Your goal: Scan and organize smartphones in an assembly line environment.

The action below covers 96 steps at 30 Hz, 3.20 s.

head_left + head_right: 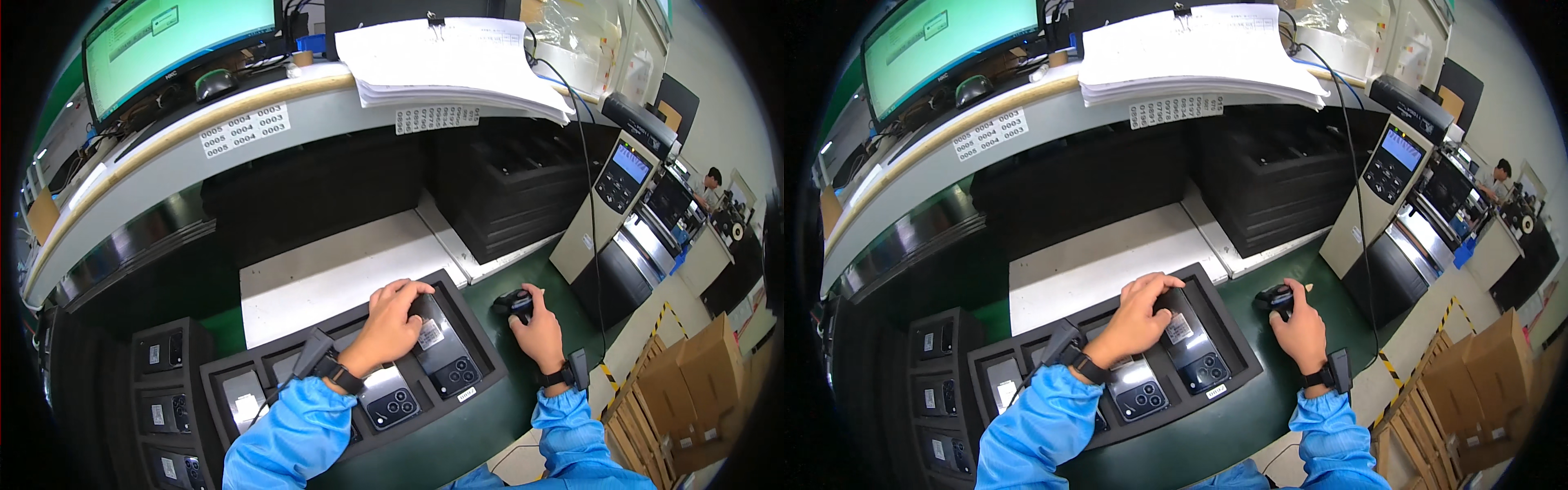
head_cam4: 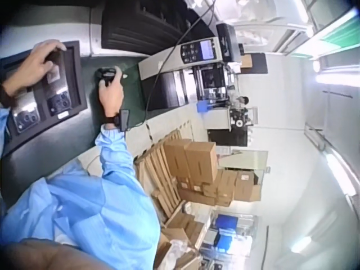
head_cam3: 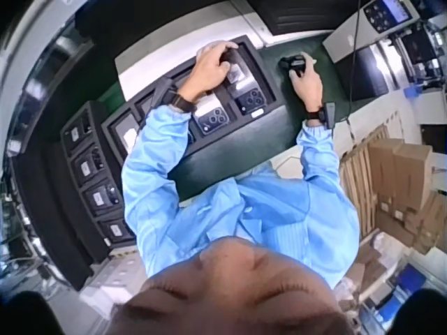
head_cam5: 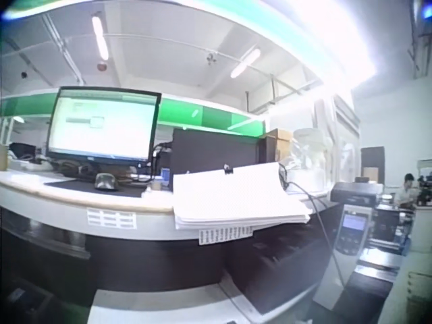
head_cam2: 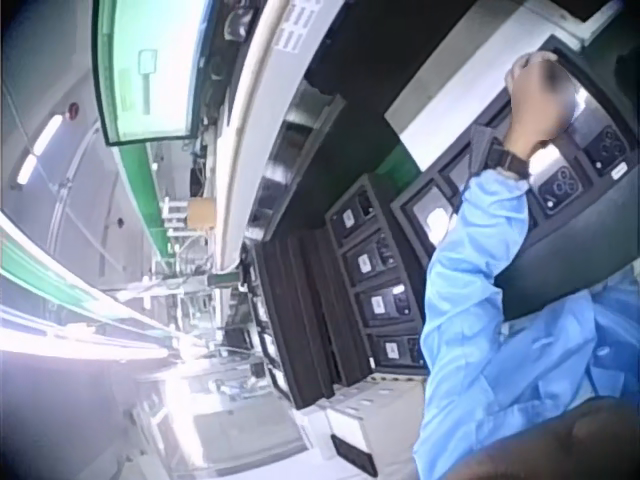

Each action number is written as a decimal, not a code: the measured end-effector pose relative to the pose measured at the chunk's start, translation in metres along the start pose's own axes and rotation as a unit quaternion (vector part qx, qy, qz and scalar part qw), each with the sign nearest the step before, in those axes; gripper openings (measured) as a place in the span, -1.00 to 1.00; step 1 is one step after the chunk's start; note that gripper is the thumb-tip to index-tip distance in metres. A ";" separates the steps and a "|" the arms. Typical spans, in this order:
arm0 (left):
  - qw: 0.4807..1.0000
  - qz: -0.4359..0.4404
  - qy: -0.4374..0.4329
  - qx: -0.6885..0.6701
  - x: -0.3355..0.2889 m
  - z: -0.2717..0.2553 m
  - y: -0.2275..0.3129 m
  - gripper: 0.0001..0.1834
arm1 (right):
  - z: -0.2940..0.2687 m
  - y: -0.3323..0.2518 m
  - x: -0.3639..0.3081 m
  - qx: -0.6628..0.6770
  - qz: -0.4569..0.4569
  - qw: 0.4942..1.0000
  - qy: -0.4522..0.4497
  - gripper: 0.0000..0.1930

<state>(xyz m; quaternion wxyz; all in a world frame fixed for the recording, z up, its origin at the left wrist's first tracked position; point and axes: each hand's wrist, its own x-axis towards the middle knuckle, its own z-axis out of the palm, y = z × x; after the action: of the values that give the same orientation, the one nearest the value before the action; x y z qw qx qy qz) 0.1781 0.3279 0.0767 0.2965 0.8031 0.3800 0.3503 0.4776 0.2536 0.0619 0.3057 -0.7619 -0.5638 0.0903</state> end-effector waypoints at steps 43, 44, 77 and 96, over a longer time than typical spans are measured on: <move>0.832 -0.153 0.221 -0.486 -0.091 -0.053 0.039 -0.68 | 0.009 0.001 0.001 0.015 -0.026 0.999 0.029 -0.35; 0.835 -0.151 0.216 -0.483 -0.090 -0.053 0.039 -0.68 | 0.008 0.001 0.001 0.010 -0.024 0.999 0.031 -0.35; 0.821 -0.165 0.180 -0.517 -0.093 -0.047 0.044 -0.68 | 0.003 -0.002 0.000 0.001 0.002 1.000 0.019 -0.35; 0.891 -0.168 0.179 -0.381 -0.086 -0.051 0.037 -0.75 | 0.009 -0.009 0.003 0.010 0.006 1.000 0.000 -0.36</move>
<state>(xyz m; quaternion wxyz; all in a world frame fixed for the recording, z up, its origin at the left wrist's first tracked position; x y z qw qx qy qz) 0.1127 0.2486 0.1050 0.5616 0.4762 0.3931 0.5508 0.4672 0.2613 0.0605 0.3128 -0.7624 -0.5579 0.0978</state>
